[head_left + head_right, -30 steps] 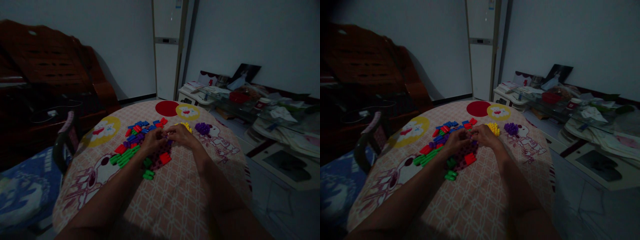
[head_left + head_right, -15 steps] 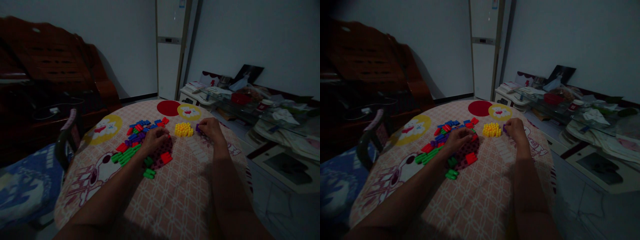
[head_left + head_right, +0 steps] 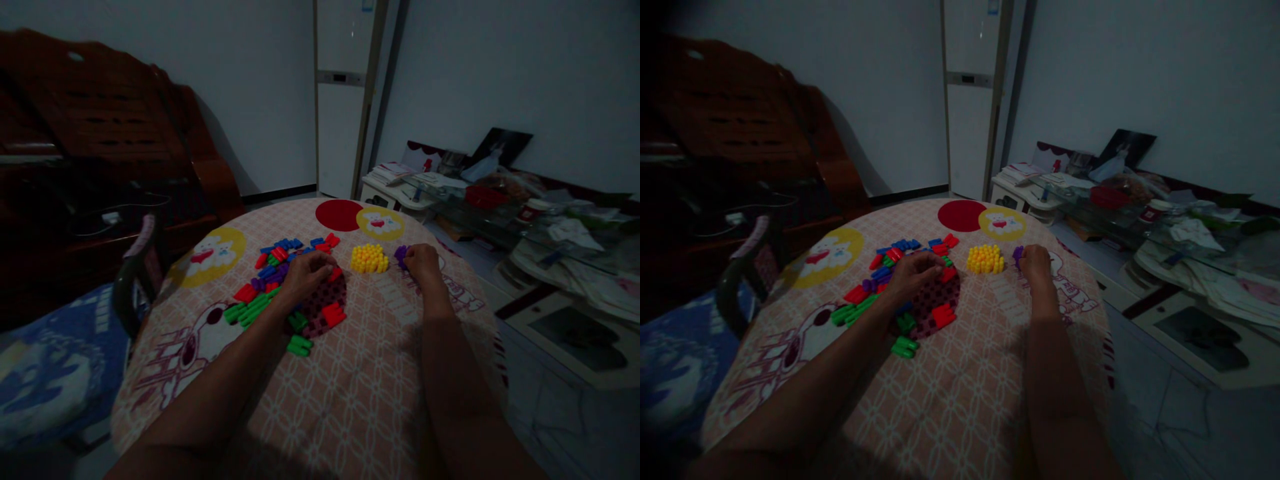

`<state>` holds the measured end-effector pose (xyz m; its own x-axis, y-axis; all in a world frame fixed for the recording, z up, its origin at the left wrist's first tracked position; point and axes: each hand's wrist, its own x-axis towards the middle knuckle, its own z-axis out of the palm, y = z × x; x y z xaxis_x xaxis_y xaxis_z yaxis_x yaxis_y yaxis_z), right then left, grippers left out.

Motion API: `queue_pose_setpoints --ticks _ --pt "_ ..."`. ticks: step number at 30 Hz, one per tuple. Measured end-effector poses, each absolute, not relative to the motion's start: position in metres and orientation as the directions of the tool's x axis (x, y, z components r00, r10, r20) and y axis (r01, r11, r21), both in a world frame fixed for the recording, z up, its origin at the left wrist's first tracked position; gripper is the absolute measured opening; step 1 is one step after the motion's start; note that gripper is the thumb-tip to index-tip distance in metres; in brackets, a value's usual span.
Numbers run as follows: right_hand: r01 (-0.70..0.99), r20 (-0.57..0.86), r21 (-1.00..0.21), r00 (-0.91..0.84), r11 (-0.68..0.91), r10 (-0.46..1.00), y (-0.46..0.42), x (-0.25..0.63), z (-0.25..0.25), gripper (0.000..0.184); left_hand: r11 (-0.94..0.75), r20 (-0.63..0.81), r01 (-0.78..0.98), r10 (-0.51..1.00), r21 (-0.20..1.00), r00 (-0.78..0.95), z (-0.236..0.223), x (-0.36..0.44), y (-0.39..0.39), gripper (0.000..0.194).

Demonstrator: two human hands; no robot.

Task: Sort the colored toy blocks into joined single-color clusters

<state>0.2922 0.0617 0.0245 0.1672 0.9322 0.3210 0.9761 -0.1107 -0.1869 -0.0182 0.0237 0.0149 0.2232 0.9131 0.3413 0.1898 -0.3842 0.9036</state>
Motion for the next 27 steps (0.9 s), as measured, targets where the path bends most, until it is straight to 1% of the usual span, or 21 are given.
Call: queue_pose_setpoints --ticks 3,5,7,9,11,13,15,18,19,22,23,25,27 --pt "0.975 0.338 -0.186 0.177 -0.119 0.925 0.062 0.295 0.021 0.02 -0.385 0.353 0.219 0.92 0.897 0.171 0.021 -0.029 0.028 0.024" --pt "0.966 0.375 -0.241 0.183 -0.096 0.909 0.063 0.297 0.022 0.018 -0.371 0.364 0.253 0.928 0.894 0.076 0.027 -0.046 0.033 0.026" --pt "0.947 0.45 -0.32 0.181 -0.031 0.875 0.064 0.298 0.025 0.017 -0.337 0.377 0.324 0.924 0.884 -0.069 0.032 -0.071 0.039 0.026" --pt "0.923 0.521 -0.385 0.193 0.027 0.831 0.064 0.297 0.03 0.016 -0.256 0.366 0.433 0.911 0.864 -0.191 0.035 -0.099 0.043 0.026" --pt "0.904 0.556 -0.425 0.221 0.046 0.801 0.064 0.296 0.036 0.016 -0.149 0.321 0.545 0.918 0.825 -0.235 0.035 -0.125 0.046 0.024" --pt "0.892 0.559 -0.449 0.236 0.051 0.795 0.064 0.294 0.04 0.016 -0.062 0.259 0.644 0.942 0.763 -0.216 0.033 -0.143 0.047 0.021" --pt "0.884 0.553 -0.464 0.239 0.057 0.798 0.063 0.292 0.042 0.016 -0.032 0.174 0.725 0.977 0.689 -0.122 0.031 -0.149 0.047 0.019" --pt "0.869 0.536 -0.493 0.256 0.052 0.804 0.062 0.291 0.042 0.015 -0.086 0.011 0.826 0.995 0.557 0.097 0.028 -0.14 0.047 0.015" --pt "0.859 0.526 -0.509 0.263 0.051 0.809 0.062 0.291 0.041 0.015 -0.1 -0.029 0.862 0.991 0.496 0.132 0.027 -0.134 0.047 0.015" --pt "0.827 0.502 -0.559 0.277 0.063 0.819 0.063 0.291 0.041 0.015 -0.082 -0.071 0.954 0.992 0.288 0.106 0.024 -0.118 0.046 0.016" --pt "0.82 0.501 -0.568 0.277 0.07 0.82 0.063 0.29 0.042 0.015 -0.073 -0.075 0.968 0.993 0.241 0.094 0.023 -0.114 0.046 0.017" --pt "0.809 0.506 -0.58 0.266 0.095 0.821 0.063 0.283 0.043 0.015 -0.074 -0.078 0.976 0.993 0.204 0.092 0.022 -0.11 0.045 0.023" --pt "0.783 0.506 -0.602 0.222 0.157 0.833 0.062 0.269 0.044 0.014 -0.076 -0.056 0.972 0.994 0.223 0.09 0.023 -0.11 0.043 0.028"
